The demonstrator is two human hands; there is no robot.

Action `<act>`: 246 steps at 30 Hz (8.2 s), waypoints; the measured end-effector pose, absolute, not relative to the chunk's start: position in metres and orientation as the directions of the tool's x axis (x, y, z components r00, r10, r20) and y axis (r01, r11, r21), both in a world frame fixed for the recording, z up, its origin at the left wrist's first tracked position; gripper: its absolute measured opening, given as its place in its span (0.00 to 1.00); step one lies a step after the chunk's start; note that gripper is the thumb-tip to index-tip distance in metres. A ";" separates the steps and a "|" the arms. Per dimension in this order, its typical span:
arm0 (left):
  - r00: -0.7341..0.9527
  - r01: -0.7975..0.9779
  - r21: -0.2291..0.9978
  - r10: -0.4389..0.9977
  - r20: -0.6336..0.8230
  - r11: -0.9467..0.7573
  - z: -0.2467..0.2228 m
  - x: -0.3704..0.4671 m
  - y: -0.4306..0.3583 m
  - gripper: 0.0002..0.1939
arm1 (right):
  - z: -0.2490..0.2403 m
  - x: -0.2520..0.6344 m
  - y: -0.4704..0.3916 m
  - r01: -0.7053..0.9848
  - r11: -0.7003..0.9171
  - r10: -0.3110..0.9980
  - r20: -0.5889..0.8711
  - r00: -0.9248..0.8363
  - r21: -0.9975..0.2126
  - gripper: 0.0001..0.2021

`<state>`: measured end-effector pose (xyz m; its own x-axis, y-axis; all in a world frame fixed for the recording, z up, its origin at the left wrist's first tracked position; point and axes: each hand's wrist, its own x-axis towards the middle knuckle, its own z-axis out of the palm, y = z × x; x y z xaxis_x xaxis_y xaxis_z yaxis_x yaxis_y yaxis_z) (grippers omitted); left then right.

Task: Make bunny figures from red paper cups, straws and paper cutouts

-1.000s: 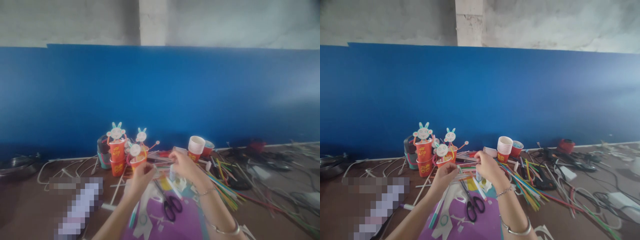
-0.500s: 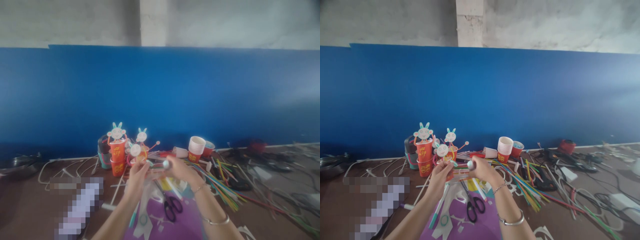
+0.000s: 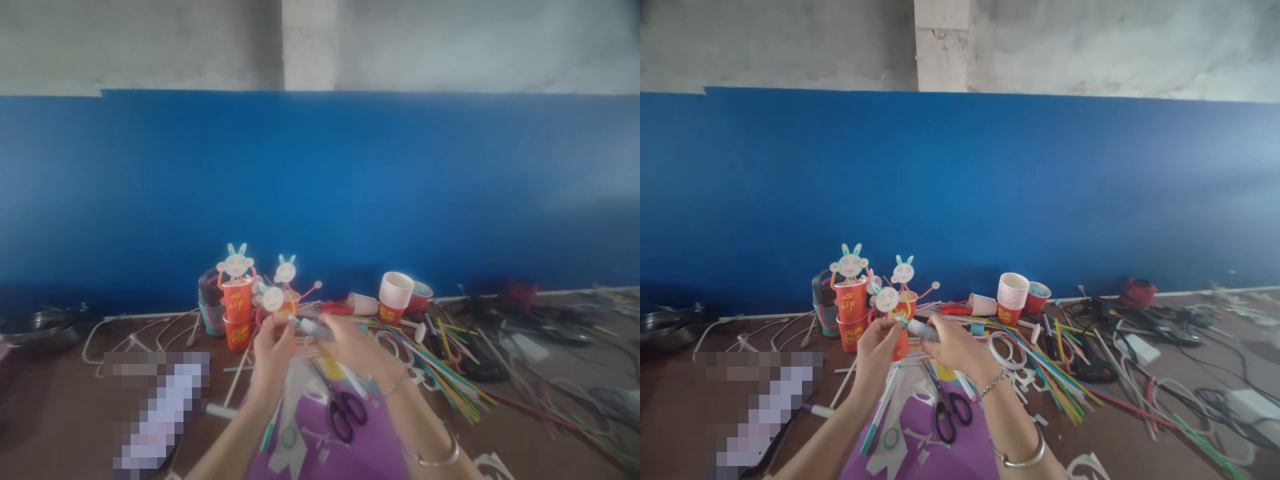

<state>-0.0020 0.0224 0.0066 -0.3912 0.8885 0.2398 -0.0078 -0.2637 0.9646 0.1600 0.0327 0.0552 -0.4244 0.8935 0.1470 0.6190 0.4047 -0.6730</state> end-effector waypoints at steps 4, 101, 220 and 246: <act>-0.397 0.035 0.965 0.882 0.253 -0.261 0.004 -0.003 0.023 0.09 | 0.054 0.155 0.032 0.629 0.429 0.889 0.181 -0.421 -0.648 0.11; -0.351 -0.184 0.963 0.928 0.122 -0.196 0.009 -0.007 0.026 0.09 | 0.017 0.210 0.078 0.714 0.133 0.990 0.060 -0.126 -0.687 0.07; -0.003 -0.293 0.955 0.999 0.048 -0.047 0.023 0.004 0.009 0.12 | 0.061 0.152 0.042 -0.057 0.085 0.989 0.091 -0.116 -0.995 0.07; -0.026 -0.311 0.950 1.000 0.008 -0.016 0.025 0.005 0.007 0.12 | 0.058 0.151 0.045 -0.085 0.203 0.966 0.213 -0.147 -0.976 0.07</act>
<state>0.0048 0.0069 0.0251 -0.0262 0.9996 0.0085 -0.3105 -0.0162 0.9504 0.1514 0.0448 0.0578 -0.1467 0.9659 0.2134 -0.0850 0.2026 -0.9756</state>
